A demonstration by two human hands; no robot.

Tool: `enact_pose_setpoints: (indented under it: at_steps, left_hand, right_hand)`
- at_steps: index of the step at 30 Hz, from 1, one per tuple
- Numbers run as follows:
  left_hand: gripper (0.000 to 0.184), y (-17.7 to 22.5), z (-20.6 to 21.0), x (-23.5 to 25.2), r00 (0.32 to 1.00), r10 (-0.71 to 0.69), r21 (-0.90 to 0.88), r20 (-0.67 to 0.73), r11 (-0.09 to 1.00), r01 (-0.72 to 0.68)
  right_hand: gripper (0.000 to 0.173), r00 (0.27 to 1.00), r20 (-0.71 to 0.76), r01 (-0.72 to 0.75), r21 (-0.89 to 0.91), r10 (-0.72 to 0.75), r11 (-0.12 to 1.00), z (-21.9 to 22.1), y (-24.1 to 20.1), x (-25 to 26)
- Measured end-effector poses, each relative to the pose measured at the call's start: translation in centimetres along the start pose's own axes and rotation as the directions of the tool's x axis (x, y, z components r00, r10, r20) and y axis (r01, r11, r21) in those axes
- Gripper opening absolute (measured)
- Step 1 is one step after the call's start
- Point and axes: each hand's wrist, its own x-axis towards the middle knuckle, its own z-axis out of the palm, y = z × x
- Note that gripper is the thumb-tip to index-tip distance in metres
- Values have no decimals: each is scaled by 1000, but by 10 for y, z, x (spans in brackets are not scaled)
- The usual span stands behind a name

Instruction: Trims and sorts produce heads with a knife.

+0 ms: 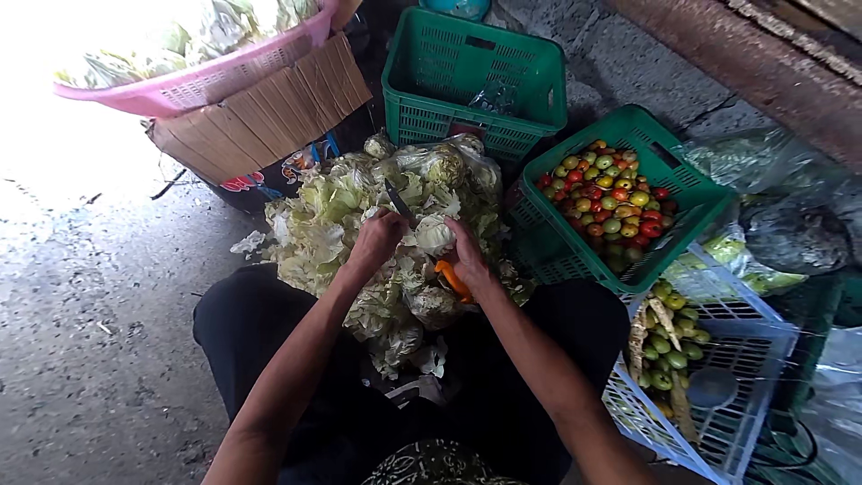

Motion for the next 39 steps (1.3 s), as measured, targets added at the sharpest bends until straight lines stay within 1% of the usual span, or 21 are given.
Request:
enact_pose_setpoints:
  at_steps: [2,3,5,6,7,8,11,13,17,19,21,24,27,28,30,32,34,36,37,39]
  left_hand:
    - [18,-4,0,0,998,-65,77,22,995,63]
    - [19,-5,0,-1,995,-97,82,32,992,94]
    - [27,-4,-2,0,991,-124,-6,46,992,124]
    - [37,-2,-3,0,989,-127,-80,78,988,133]
    - [44,1,-4,1,988,-114,-159,107,979,130]
    - [45,4,-5,2,989,-82,-224,126,968,109]
    - [29,9,-4,2,993,18,-346,116,938,23]
    - [21,9,-5,2,992,59,-346,109,938,-17]
    - [10,7,6,4,985,172,-203,-5,964,-170]
    - [9,7,10,3,983,182,-124,-34,975,-185]
    - [9,8,11,3,986,157,-75,-57,984,-161]
    - [12,9,5,1,992,88,-58,-91,994,-94]
    - [14,5,0,-3,990,77,-42,-120,996,-83]
    - [14,3,-2,-4,990,73,-36,-125,996,-78]
    - [15,1,-3,-5,991,41,-19,-127,999,-44]
    - [15,1,-3,-5,995,-4,9,-98,1000,5]
    - [16,-2,-4,-7,997,-51,19,-55,998,52]
    - [19,-2,-4,-5,995,-96,0,-14,995,96]
    - [22,0,-3,-4,996,-92,-37,-13,995,92]
    - [38,5,0,-2,996,-81,-180,26,980,85]
  right_hand:
    - [50,999,36,-13,35,12,999,-1,2,3]
    - [53,999,44,1,25,-2,1000,-1,2,3]
    - [57,997,22,77,-69,-76,995,-1,5,1]
    - [59,994,19,108,-113,-106,988,-1,6,0]
    - [61,991,21,131,-149,-129,980,-2,7,-1]
    - [64,987,23,159,-184,-158,970,-1,9,-2]
    - [64,969,33,244,-268,-244,932,2,11,-6]
    - [63,961,40,272,-284,-273,919,2,10,-9]
    - [62,957,-3,277,-269,-288,922,5,11,-9]
    - [62,959,-9,272,-262,-284,926,6,16,-10]
    - [61,963,-15,262,-195,-270,945,7,21,-8]
    - [58,978,-22,204,-70,-206,977,8,25,-2]
    - [45,989,2,147,68,-148,987,8,23,0]
    - [43,992,21,121,116,-124,986,7,21,1]
    - [43,995,65,53,221,-69,974,5,18,2]
    - [44,995,95,-19,329,-13,944,5,12,-2]
    - [51,993,120,-68,402,20,913,3,11,-4]
    - [54,992,119,-80,432,31,898,3,11,-2]
    - [53,993,114,-81,431,34,899,3,10,-2]
    - [52,993,112,-72,401,30,913,3,9,-3]
